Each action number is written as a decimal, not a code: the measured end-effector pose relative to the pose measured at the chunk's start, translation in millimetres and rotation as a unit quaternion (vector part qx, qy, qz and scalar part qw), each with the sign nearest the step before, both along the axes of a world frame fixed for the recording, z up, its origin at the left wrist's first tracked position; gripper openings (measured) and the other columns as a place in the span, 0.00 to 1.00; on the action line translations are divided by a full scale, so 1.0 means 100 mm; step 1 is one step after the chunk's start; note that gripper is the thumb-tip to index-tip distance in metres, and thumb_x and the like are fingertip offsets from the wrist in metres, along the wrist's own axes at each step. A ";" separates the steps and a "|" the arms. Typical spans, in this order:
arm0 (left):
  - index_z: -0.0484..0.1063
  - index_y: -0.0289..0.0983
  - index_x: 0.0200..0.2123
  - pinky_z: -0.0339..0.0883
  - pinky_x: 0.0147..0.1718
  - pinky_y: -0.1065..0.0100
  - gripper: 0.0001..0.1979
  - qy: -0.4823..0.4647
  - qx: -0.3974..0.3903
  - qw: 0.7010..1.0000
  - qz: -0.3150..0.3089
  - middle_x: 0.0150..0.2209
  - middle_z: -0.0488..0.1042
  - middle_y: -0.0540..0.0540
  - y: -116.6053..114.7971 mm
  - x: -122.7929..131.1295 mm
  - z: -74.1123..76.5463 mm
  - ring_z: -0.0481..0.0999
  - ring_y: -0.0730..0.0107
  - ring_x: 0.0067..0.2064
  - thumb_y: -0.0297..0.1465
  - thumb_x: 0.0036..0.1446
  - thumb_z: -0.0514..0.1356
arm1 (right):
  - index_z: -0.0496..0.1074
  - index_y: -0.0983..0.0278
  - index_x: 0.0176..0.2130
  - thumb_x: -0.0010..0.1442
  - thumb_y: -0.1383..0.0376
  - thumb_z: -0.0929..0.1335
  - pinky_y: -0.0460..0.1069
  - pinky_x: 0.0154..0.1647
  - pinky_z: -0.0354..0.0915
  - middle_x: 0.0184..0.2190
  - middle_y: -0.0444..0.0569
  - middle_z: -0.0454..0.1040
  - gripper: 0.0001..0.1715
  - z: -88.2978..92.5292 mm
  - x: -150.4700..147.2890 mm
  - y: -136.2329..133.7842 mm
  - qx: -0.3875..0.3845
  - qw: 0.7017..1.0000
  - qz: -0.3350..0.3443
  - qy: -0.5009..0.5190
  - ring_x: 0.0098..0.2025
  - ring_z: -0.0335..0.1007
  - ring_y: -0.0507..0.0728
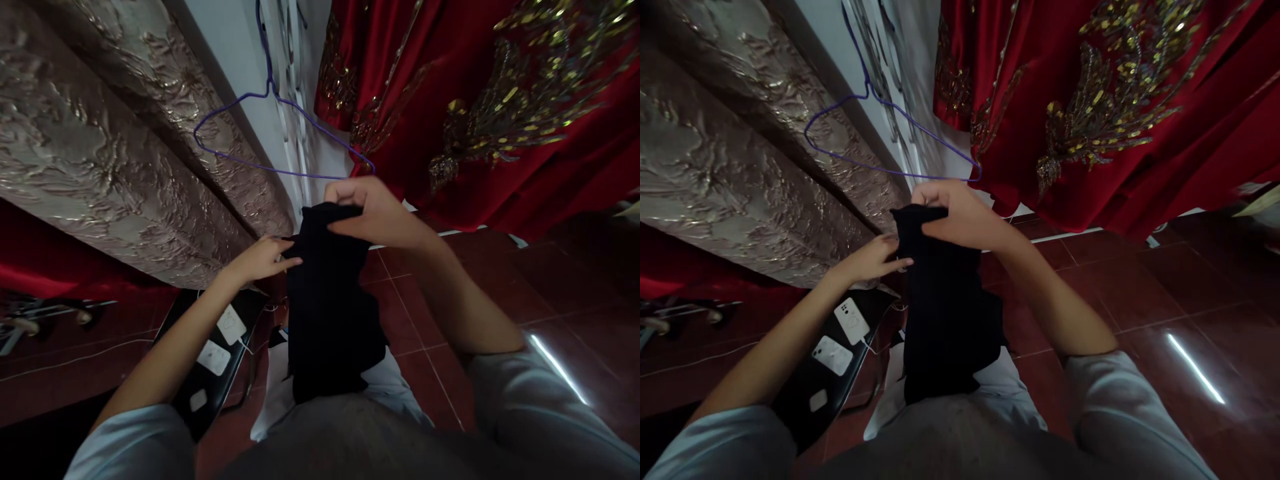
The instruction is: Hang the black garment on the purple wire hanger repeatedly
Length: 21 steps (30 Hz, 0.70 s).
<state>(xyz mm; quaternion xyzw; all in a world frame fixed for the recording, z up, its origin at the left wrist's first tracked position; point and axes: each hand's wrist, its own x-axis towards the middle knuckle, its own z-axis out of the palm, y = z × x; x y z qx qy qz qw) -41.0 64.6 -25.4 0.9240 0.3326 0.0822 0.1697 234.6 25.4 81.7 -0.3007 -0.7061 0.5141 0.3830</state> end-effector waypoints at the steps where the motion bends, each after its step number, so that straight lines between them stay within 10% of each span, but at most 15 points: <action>1: 0.76 0.36 0.38 0.64 0.59 0.51 0.17 0.040 0.028 0.999 0.012 0.35 0.79 0.43 0.04 -0.12 0.00 0.79 0.57 0.41 0.44 0.69 0.58 | 0.68 0.63 0.32 0.55 0.71 0.70 0.46 0.27 0.60 0.26 0.42 0.68 0.07 0.05 0.01 0.08 0.073 0.996 -0.047 -0.028 0.27 0.65 0.50; 7: 0.74 0.36 0.42 0.68 0.40 0.62 0.16 0.145 0.085 0.972 0.161 0.37 0.79 0.39 0.08 -0.63 0.28 0.80 0.55 0.40 0.42 0.70 0.55 | 0.70 0.61 0.59 0.65 0.61 0.66 0.58 0.62 0.66 0.53 0.54 0.76 0.25 -0.42 -0.27 1.00 0.248 0.934 -0.223 -0.128 0.60 0.69 0.64; 12: 0.73 0.39 0.49 0.63 0.32 0.64 0.20 0.209 0.076 0.950 0.220 0.33 0.79 0.42 -0.14 -0.81 0.28 0.81 0.52 0.37 0.49 0.69 0.55 | 0.74 0.63 0.45 0.71 0.59 0.59 0.57 0.51 0.71 0.37 0.53 0.76 0.18 -0.96 -0.33 1.29 0.207 0.933 -0.243 -0.166 0.44 0.75 0.62; 17: 0.70 0.40 0.38 0.65 0.36 0.62 0.19 0.153 0.035 0.962 0.222 0.34 0.77 0.43 -0.15 -1.03 0.27 0.78 0.55 0.37 0.46 0.71 0.49 | 0.63 0.62 0.25 0.68 0.53 0.65 0.52 0.37 0.66 0.23 0.45 0.60 0.24 -0.79 0.07 1.00 0.230 0.914 -0.302 -0.141 0.30 0.63 0.55; 21: 0.62 0.39 0.33 0.66 0.41 0.60 0.10 -0.037 0.174 0.956 0.234 0.34 0.70 0.44 -0.03 -0.98 0.55 0.73 0.58 0.40 0.35 0.68 0.49 | 0.50 0.61 0.20 0.65 0.57 0.68 0.50 0.29 0.56 0.20 0.43 0.49 0.30 -0.51 0.30 0.83 0.218 0.900 -0.344 -0.156 0.25 0.50 0.51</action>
